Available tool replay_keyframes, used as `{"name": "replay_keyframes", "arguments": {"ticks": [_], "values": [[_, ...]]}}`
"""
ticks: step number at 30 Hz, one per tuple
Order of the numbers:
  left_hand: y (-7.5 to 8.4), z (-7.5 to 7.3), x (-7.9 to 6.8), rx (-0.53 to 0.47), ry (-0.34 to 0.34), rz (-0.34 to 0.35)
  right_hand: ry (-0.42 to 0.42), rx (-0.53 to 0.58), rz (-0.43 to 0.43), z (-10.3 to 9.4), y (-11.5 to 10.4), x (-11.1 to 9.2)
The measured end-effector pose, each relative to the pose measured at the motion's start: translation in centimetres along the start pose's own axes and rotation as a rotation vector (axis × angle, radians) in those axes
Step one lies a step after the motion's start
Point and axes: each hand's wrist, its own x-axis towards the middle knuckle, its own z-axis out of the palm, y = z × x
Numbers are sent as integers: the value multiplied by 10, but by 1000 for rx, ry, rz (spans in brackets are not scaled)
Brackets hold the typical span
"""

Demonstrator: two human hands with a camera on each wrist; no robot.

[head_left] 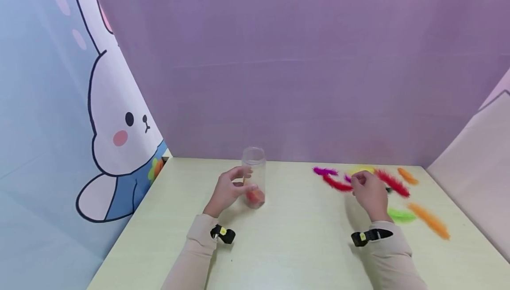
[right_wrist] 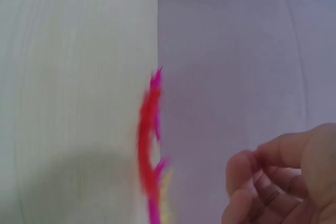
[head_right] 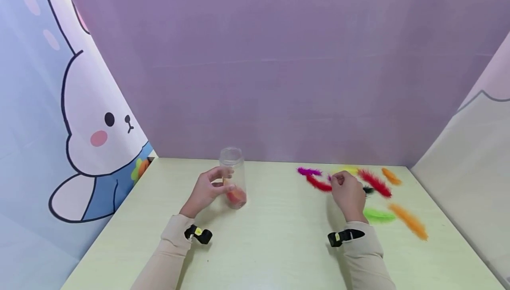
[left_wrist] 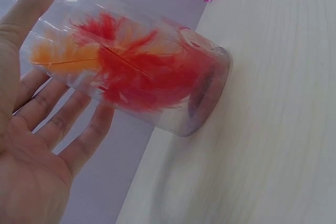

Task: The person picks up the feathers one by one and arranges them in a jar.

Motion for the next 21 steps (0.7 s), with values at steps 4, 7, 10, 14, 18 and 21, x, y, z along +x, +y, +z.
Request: {"name": "replay_keyframes", "arguments": {"ticks": [4, 7, 10, 14, 18, 21], "values": [[-1, -1, 1, -5, -5, 2, -35, -19, 94, -6, 15, 2], [-4, -1, 3, -7, -4, -5, -76, -40, 128, -8, 22, 4], [-6, -1, 4, -10, 0, -16, -138, -83, 121, -9, 27, 5], [-6, 1, 4, -16, 4, -21, -212, -156, 94, -8, 31, 8], [-2, 1, 2, -29, 3, -10, -240, -189, 84, -5, 32, 12], [2, 0, 0, -35, -10, -2, -242, -206, 84, -3, 33, 15]]}}
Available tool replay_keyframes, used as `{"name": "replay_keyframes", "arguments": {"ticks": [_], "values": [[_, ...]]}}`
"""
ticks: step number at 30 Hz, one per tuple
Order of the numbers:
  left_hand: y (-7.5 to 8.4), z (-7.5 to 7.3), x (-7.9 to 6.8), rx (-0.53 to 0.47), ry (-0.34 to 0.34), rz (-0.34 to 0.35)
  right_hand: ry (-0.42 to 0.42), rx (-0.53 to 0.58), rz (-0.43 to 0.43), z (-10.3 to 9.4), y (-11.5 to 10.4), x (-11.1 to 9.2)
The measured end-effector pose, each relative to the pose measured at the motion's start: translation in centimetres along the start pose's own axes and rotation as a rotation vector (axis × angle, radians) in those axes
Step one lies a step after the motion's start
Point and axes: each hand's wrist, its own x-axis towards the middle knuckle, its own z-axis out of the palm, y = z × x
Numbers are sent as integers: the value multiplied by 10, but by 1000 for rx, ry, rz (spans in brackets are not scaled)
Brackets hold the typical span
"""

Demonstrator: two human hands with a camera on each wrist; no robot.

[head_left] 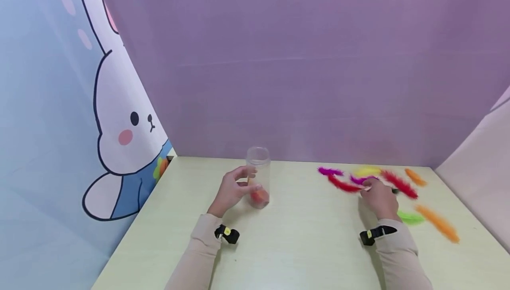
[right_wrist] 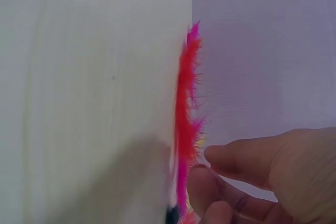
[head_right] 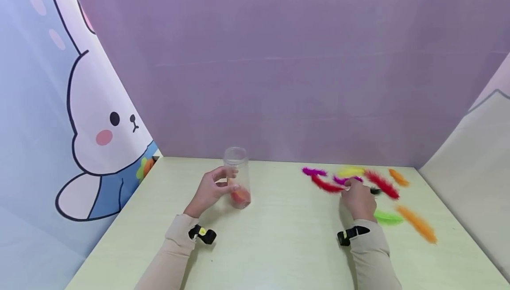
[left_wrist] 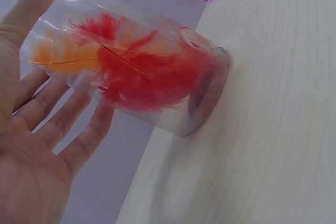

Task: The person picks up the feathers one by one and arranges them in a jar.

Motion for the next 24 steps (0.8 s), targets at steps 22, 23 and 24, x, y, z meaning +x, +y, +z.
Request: {"name": "replay_keyframes", "arguments": {"ticks": [22, 23, 24], "values": [[-32, 3, 12, -8, 24, 25, -89, -41, 24, 6, 8, 9], [-33, 3, 12, -11, 23, 23, -88, -40, 22, 6, 9, 9], [-32, 3, 12, -14, 22, 18, -88, -39, 20, 6, 9, 8]]}}
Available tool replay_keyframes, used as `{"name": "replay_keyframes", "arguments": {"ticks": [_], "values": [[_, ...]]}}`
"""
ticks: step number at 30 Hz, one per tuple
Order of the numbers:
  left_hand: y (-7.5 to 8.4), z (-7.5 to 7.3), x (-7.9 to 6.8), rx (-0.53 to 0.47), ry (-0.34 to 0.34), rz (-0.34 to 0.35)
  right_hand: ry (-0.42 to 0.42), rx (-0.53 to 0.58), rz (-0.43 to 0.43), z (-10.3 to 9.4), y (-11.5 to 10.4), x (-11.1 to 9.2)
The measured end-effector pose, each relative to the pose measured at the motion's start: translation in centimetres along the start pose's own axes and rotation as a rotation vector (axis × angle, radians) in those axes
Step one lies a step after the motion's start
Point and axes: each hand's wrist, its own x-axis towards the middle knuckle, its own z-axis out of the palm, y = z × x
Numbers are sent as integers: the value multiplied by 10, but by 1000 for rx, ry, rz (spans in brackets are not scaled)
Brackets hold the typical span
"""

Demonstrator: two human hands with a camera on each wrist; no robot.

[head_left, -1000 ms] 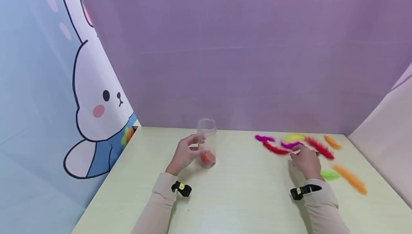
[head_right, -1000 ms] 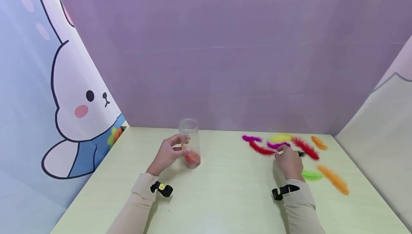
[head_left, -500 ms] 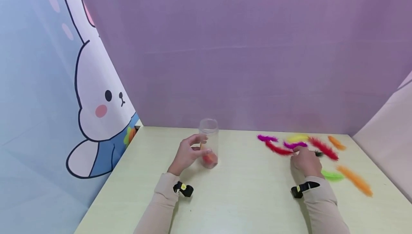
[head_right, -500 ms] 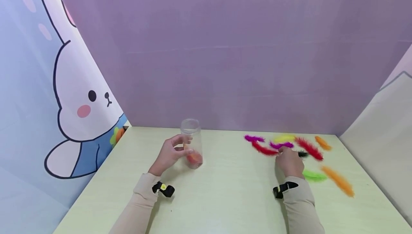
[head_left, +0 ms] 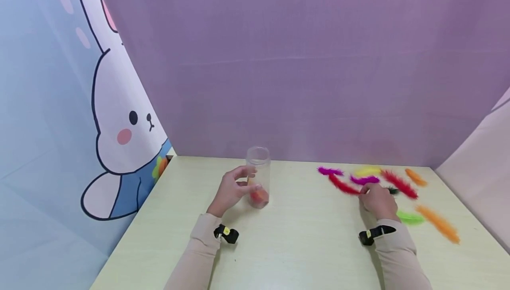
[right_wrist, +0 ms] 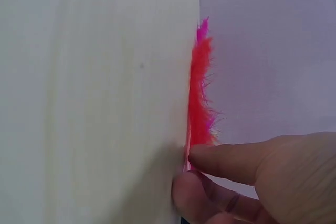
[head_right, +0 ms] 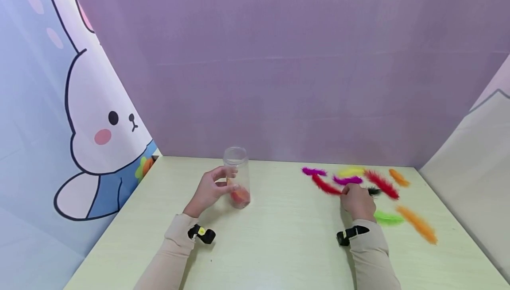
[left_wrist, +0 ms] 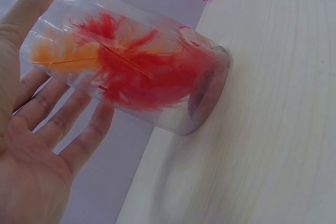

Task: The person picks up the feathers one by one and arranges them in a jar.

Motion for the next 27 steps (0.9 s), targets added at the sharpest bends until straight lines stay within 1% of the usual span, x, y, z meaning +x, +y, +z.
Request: {"name": "replay_keyframes", "arguments": {"ticks": [4, 9, 12, 14, 17, 20, 27], "values": [[3, 0, 0, -2, -5, -32, -3, -1, -11, 1, -2, -1], [17, 1, -5, -3, -12, -53, -1, -11, -59, 0, -8, -4], [24, 2, -8, 3, -4, -45, 1, 8, -129, -1, -13, -6], [26, 2, -9, 11, 3, -40, 14, 33, -189, -3, -17, -8], [25, 3, -9, 27, 13, -36, 55, 65, -283, -7, -24, -9], [21, 3, -7, 36, 18, -42, 93, 79, -345, -11, -31, -10], [3, 1, -1, 31, 15, -44, 144, 104, -398, -16, -44, -13]]}}
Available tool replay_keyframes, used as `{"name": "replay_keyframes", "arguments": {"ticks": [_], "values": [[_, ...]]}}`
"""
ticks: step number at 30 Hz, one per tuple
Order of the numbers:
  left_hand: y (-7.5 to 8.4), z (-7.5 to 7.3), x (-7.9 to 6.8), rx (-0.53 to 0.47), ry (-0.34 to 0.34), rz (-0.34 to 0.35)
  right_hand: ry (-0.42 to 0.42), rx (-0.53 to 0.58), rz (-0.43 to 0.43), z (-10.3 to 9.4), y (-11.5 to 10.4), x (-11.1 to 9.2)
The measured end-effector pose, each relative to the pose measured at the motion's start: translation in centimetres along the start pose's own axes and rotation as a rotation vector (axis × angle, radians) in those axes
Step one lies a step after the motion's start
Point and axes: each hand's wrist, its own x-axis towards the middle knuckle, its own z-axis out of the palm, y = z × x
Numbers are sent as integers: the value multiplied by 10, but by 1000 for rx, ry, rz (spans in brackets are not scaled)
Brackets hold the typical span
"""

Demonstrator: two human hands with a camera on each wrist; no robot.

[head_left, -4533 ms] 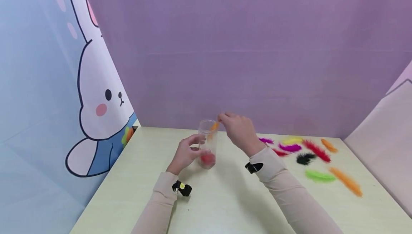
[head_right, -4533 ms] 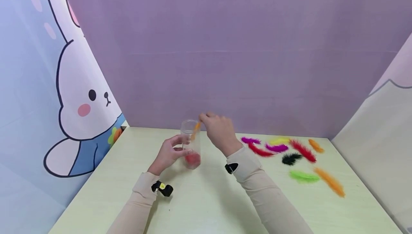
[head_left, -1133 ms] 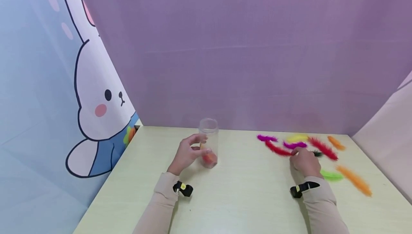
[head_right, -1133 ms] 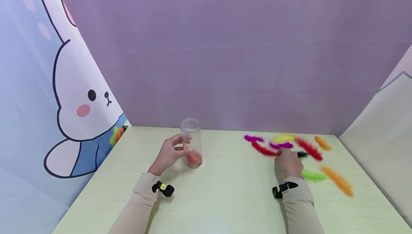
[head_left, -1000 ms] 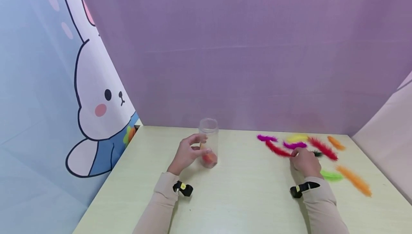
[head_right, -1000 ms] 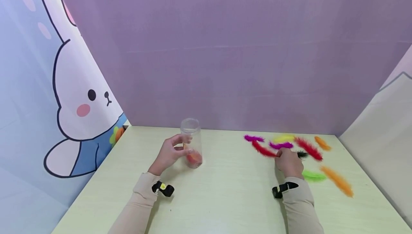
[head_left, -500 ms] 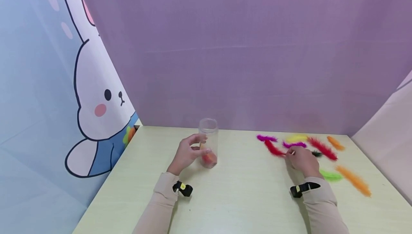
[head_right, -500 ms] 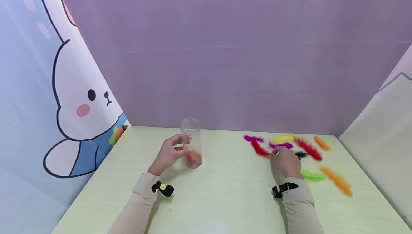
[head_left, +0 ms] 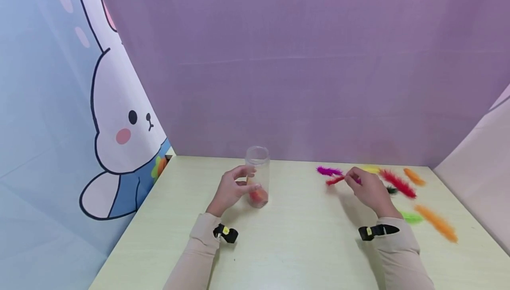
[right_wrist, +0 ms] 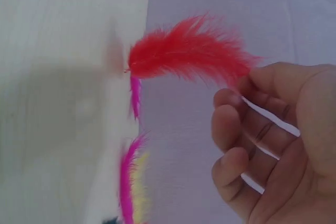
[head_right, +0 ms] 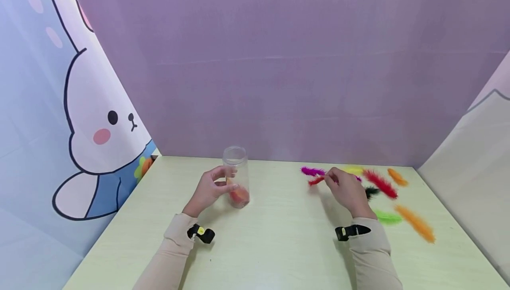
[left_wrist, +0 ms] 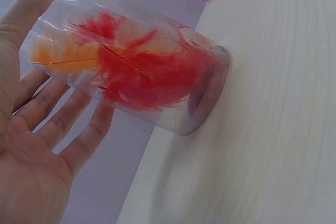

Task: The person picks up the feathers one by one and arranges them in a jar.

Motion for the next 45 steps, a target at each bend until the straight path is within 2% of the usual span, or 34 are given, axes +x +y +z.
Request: {"name": "replay_keyframes", "arguments": {"ticks": [10, 24, 32, 39, 45], "values": [[-3, -2, -1, -21, -14, 24, 84, 27, -3, -4, -13, -2], [-3, -1, 0, -18, -20, 14, 108, 65, 22, -7, -27, -4], [23, -3, -10, -6, -34, 29, 107, 65, 20, -8, -29, -5], [-5, -3, 2, -2, -19, 56, 119, 71, 17, -9, -33, -5], [-4, -4, 0, -11, -19, 54, 132, 98, 9, -8, -37, -5]]}}
